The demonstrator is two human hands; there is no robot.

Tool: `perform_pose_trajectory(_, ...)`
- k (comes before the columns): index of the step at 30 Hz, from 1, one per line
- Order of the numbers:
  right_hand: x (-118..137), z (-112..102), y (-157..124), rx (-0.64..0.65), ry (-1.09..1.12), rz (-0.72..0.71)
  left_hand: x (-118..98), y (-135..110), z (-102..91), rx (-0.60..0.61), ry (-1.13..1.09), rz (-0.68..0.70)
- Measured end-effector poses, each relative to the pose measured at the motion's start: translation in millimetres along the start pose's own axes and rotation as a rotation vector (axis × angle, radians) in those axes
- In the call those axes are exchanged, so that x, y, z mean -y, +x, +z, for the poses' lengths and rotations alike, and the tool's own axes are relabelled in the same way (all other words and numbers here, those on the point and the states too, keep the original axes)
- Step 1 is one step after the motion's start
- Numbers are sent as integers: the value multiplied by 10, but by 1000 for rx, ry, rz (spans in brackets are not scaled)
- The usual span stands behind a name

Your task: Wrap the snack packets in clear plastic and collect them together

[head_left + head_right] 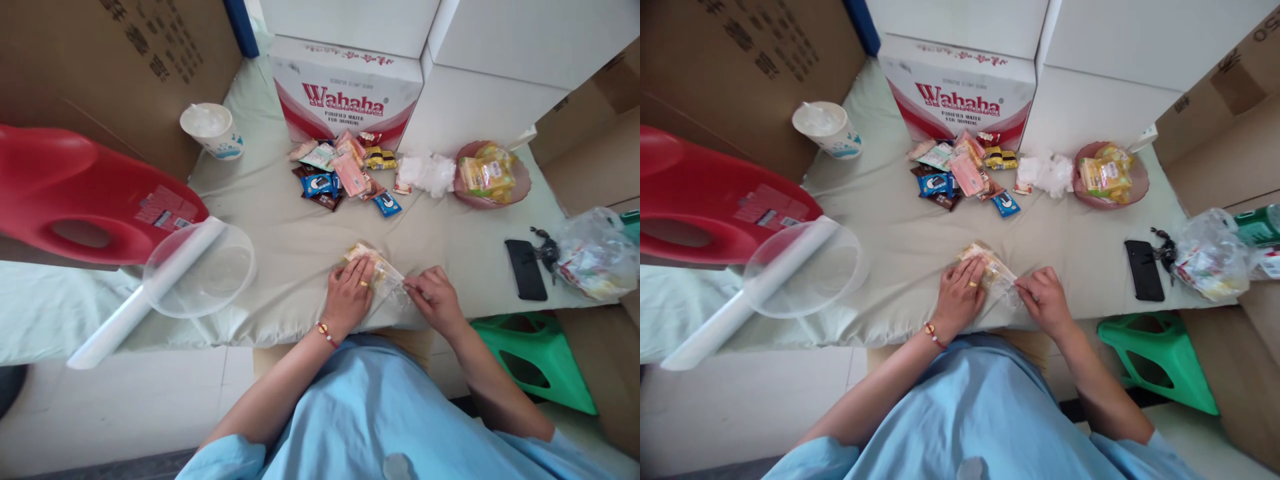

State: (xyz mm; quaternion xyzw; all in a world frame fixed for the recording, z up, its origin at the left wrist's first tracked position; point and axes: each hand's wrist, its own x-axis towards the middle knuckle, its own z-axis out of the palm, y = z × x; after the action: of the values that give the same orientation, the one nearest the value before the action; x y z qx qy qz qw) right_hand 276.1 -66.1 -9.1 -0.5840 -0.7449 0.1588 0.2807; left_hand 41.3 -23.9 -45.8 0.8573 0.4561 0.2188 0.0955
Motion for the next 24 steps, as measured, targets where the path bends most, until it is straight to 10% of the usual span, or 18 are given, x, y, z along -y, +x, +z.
perform_pose_trajectory(5,110,26,-262,253,42,-75,6,-6,-5,33,37,49)
perform_pose_trajectory(10,8,119,-287,-166,10,412,11,-29,8,40,46,55)
perform_pose_trajectory(15,101,240,-245,-54,-133,269,10,-34,10,45,60,48)
perform_pose_trajectory(24,331,148,429,-15,506,517,-11,-52,36,35,30,44)
